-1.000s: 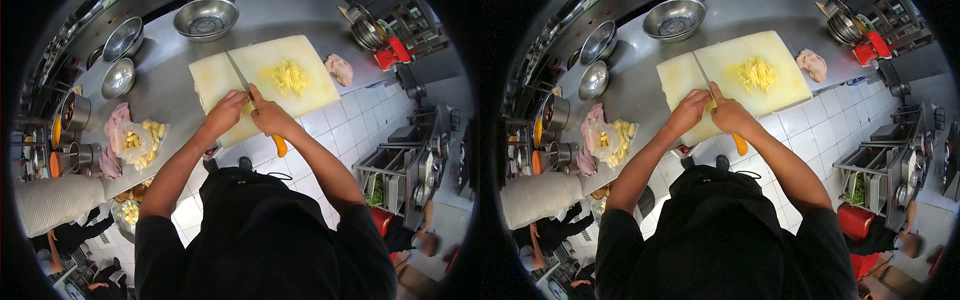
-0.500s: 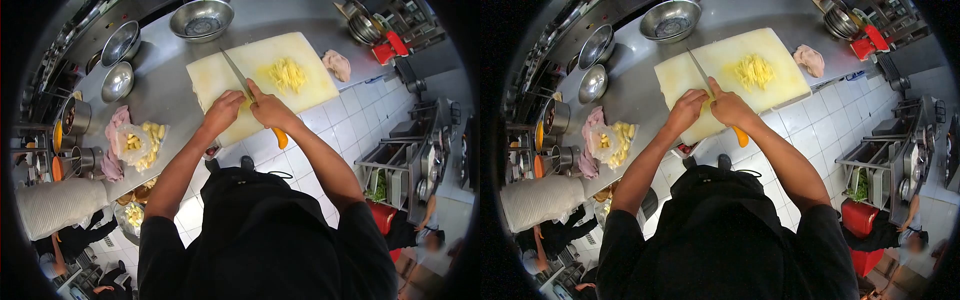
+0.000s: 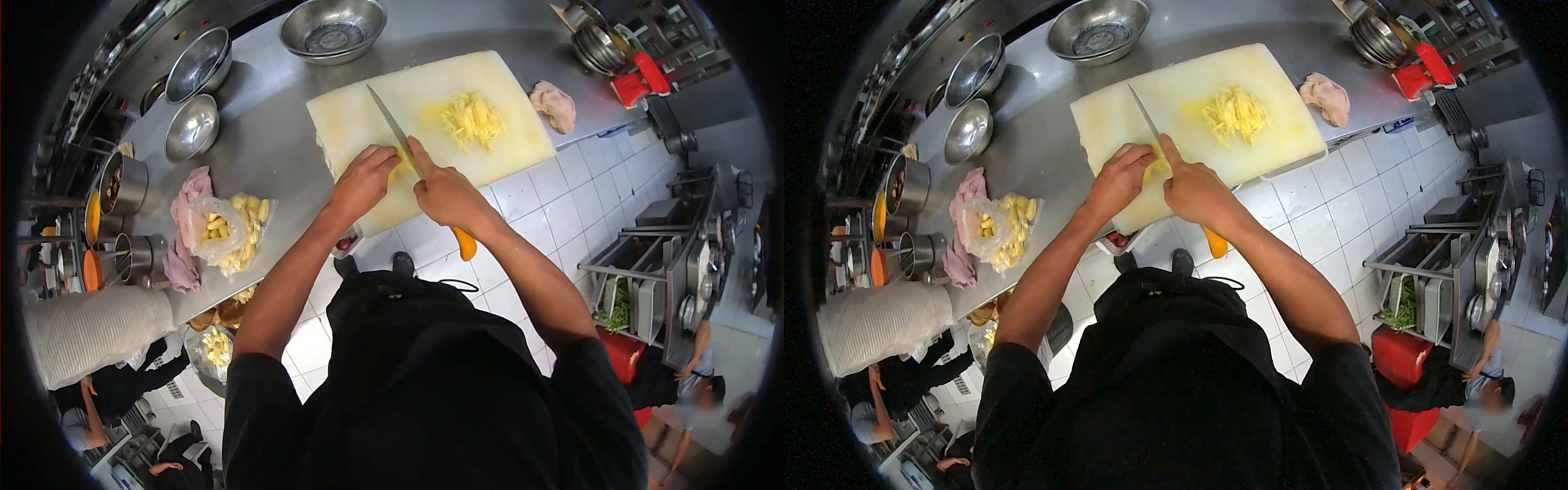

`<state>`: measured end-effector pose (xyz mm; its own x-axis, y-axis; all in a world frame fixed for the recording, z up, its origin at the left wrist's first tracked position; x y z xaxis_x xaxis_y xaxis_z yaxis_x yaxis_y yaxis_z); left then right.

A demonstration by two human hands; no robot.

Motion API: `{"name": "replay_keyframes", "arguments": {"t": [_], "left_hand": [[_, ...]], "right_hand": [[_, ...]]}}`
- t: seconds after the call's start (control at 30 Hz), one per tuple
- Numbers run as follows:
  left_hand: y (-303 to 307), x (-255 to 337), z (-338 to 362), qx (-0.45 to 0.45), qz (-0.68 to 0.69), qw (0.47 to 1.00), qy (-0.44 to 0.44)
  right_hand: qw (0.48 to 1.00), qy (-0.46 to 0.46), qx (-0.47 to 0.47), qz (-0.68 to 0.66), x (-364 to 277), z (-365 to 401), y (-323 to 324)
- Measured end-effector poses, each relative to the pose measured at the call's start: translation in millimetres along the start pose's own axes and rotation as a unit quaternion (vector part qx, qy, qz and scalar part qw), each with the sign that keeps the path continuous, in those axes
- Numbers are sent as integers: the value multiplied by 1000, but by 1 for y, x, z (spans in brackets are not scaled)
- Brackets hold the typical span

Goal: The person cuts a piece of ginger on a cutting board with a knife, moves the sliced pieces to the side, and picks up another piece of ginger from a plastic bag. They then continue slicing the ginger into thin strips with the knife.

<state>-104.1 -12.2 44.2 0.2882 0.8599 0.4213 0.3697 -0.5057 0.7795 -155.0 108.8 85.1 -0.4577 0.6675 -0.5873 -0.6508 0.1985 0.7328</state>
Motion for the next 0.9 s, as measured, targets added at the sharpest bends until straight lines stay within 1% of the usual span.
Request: {"name": "replay_keyframes", "arguments": {"t": [0.1,0.2,0.3,0.4,0.5,0.6,0.7,0.8,0.9], "left_hand": [[0,1,2,-1,-2,1000,0],[0,1,1,7,-1,1000,2],[1,1,2,8,8,1000,10],[-1,-2,2,6,17,1000,23],[-3,-4,2,7,28,999,24],[-1,-2,3,4,28,999,22],[2,-1,-1,15,17,1000,15],[1,0,2,25,14,999,24],[1,-3,1,32,16,999,34]], "right_hand": [[1000,-10,-11,-1,-1,0,0],[1000,3,2,29,1,1,-6],[999,20,12,32,4,1,-13],[999,-24,-34,32,6,-3,-14],[1000,6,-5,21,15,-27,-22],[999,11,-7,-32,18,-48,-18],[990,-78,-94,-77,-3,-26,1],[991,-82,-90,-45,-6,2,5],[999,-22,-28,14,9,11,-9]]}}
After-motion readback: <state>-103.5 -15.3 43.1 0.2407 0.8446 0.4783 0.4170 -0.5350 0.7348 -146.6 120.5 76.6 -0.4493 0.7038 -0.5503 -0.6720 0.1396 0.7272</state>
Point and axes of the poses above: each hand's wrist, its own z-axis away from the middle knuckle, its own y-axis out of the back of the hand, x = y × z, the point moved 8 cm from there along -z, towards the middle knuckle, and after that the axes turned 4 degrees about -y, right-handed, at the moved point
